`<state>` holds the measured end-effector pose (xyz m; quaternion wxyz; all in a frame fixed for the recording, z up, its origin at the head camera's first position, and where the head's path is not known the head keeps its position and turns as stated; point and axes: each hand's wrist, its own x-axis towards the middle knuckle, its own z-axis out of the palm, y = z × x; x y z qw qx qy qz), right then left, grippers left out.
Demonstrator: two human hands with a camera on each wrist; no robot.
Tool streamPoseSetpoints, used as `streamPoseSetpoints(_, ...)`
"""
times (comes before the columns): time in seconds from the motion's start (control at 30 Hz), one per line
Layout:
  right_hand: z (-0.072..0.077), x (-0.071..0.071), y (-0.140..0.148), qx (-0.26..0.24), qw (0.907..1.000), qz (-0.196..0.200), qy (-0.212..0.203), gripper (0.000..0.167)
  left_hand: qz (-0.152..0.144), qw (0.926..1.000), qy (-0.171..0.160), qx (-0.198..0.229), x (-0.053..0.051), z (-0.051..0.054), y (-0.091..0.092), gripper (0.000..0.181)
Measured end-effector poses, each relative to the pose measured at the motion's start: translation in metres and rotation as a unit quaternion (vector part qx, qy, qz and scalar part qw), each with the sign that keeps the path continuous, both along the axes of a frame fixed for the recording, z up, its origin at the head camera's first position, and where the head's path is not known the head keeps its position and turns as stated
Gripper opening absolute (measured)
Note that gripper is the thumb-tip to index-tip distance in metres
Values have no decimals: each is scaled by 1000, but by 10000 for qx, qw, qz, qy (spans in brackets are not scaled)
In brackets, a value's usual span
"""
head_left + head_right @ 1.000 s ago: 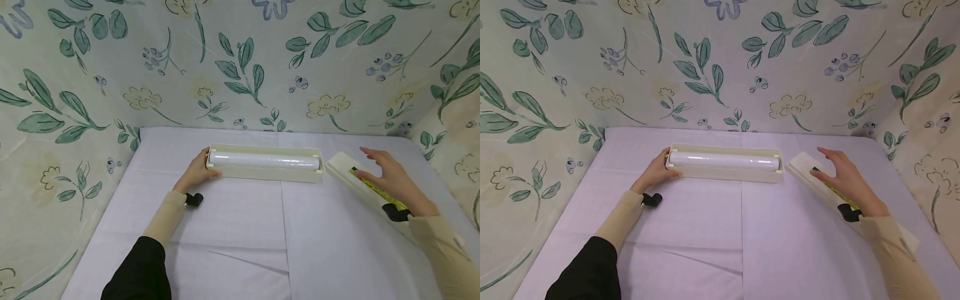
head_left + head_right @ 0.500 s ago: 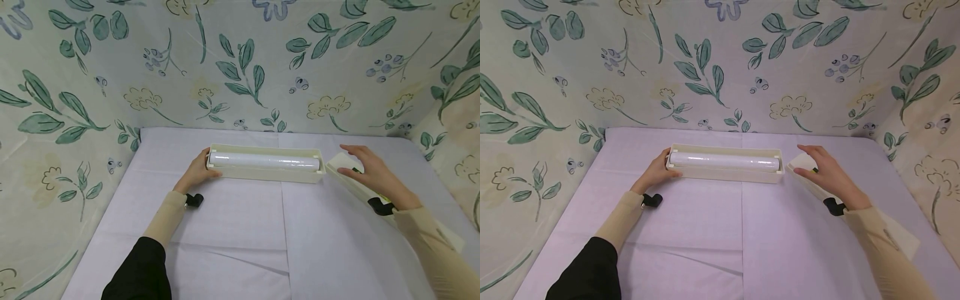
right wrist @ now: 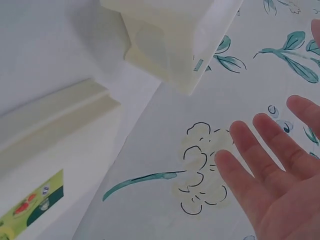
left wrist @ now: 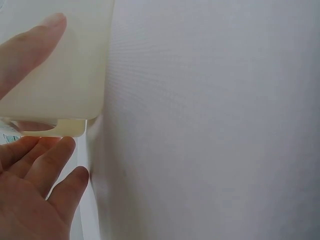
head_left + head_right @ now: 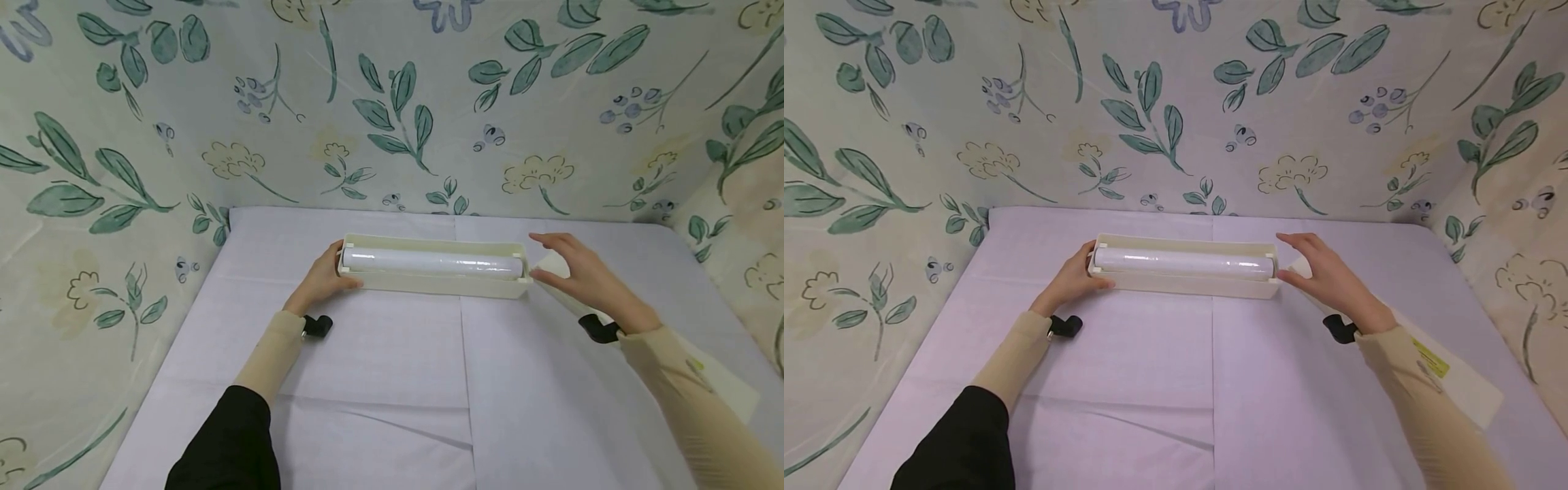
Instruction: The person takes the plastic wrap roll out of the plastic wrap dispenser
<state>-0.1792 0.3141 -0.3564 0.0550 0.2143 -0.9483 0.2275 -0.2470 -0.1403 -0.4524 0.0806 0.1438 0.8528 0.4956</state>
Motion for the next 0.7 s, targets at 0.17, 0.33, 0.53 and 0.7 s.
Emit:
streamPoseSetpoints(0.17, 1, -3, -8, -33, 9999, 107, -111, 66, -32, 10000, -10, 46, -1, -1, 0, 99)
streamPoseSetpoints(0.33, 3, -7, -16, -36, 9996, 202, -202, 66, -21, 10000, -31, 75, -3, -3, -1, 98)
streamPoseSetpoints(0.53, 3, -12, -28, -40, 9993, 265, -242, 64, -10, 10000, -15, 65, -3, -3, 0, 99)
streamPoseSetpoints(0.7, 1, -17, -36, -38, 9990, 392, -232, 62, -34, 10000, 13, 48, -2, -1, 0, 99)
